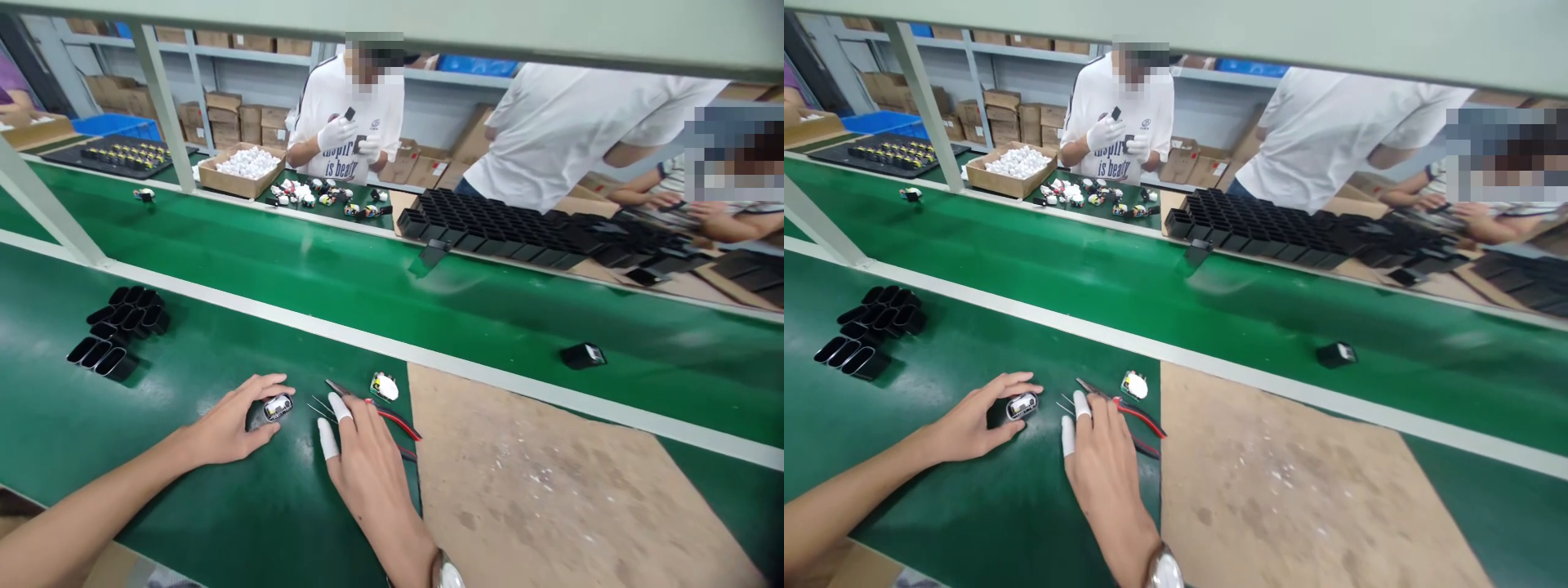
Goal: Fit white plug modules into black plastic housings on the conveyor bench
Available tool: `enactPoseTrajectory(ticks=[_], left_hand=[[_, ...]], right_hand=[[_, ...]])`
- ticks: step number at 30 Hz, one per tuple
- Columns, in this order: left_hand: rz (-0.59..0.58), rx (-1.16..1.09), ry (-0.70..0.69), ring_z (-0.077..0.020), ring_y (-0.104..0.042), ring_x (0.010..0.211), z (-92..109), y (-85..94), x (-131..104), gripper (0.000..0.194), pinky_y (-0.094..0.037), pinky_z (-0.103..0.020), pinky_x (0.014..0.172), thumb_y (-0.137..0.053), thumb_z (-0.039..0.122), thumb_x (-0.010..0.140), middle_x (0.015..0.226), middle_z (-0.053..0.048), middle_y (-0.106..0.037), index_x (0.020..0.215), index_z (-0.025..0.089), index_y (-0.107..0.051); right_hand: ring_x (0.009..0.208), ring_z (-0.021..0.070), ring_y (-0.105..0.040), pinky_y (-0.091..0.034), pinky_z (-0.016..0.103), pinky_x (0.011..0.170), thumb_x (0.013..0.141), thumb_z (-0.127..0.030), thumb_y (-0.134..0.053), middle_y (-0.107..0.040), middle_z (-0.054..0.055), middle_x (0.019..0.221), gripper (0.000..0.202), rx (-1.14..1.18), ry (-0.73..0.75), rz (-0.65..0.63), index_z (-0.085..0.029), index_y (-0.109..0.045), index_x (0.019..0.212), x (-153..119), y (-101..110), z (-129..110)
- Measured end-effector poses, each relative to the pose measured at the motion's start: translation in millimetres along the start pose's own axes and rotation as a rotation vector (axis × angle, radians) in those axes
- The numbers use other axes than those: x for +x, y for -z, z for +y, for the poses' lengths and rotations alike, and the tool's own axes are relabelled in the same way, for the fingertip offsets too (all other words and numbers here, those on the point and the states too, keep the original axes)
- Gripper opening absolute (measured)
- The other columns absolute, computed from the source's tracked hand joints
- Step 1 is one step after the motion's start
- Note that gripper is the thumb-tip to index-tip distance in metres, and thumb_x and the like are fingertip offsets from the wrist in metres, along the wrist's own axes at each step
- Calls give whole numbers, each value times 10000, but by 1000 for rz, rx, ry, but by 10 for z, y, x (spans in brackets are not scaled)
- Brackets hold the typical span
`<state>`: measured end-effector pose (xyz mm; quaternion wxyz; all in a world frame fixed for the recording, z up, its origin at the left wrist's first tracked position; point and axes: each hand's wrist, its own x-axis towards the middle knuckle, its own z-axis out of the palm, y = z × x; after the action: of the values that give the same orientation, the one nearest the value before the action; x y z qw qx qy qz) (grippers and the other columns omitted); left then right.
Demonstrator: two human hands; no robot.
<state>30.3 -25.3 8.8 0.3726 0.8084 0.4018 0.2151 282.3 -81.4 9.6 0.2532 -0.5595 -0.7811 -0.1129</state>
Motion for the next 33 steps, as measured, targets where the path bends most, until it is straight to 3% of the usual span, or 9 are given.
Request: enactPoseTrajectory(ticks=[3, 6, 11, 15, 24, 33], left_hand=[[38, -15, -51, -257, -655, 1279, -28, 7, -1, 626, -532, -433, 1105, -643, 193, 952, 1400, -94, -664, 1523, 291, -407], [57, -61, -80, -224, -694, 1180, -43, 1, 4, 611, -560, -396, 1056, -639, 153, 935, 1283, -67, -690, 1491, 292, -424], [23, -97, -89, -211, -697, 1193, -18, -20, 13, 656, -550, -396, 1081, -654, 138, 933, 1290, -38, -699, 1511, 320, -402], [2, -122, -87, -202, -702, 1168, 0, -28, 14, 676, -558, -383, 1069, -677, 143, 929, 1280, -32, -700, 1516, 327, -397], [3, -99, -104, -220, -705, 1162, 10, -25, 9, 651, -574, -384, 1049, -697, 174, 935, 1282, -49, -711, 1512, 308, -429], [-14, -58, -149, -240, -659, 1288, 17, -18, 4, 676, -549, -403, 1087, -671, 158, 954, 1320, -50, -736, 1552, 306, -394]], right_hand=[[851, 285, -616, -548, 433, 733, 933, -16, -415, -659, 133, 935, 297, -121, 50, -63, -139, -653, 1060, -51, -51, 47], [812, 253, -592, -534, 397, 722, 873, 35, -399, -637, 102, 910, 312, -34, 93, -67, -200, -604, 880, -58, -38, 19], [692, 179, -530, -424, 325, 583, 1005, -79, -465, -616, 80, 977, 198, 148, 123, 28, -204, -593, 921, 3, 106, -74], [675, 176, -497, -377, 329, 577, 975, -39, -475, -606, 82, 940, 273, 84, 176, 47, -220, -535, 781, 32, 165, -102], [724, 206, -528, -409, 351, 619, 858, 3, -465, -607, 97, 939, 266, -3, 213, -16, -220, -544, 739, 51, 204, -128], [766, 222, -515, -371, 369, 674, 927, 2, -459, -605, 95, 930, 301, 3, 252, -4, -211, -569, 744, 128, 191, -209]])
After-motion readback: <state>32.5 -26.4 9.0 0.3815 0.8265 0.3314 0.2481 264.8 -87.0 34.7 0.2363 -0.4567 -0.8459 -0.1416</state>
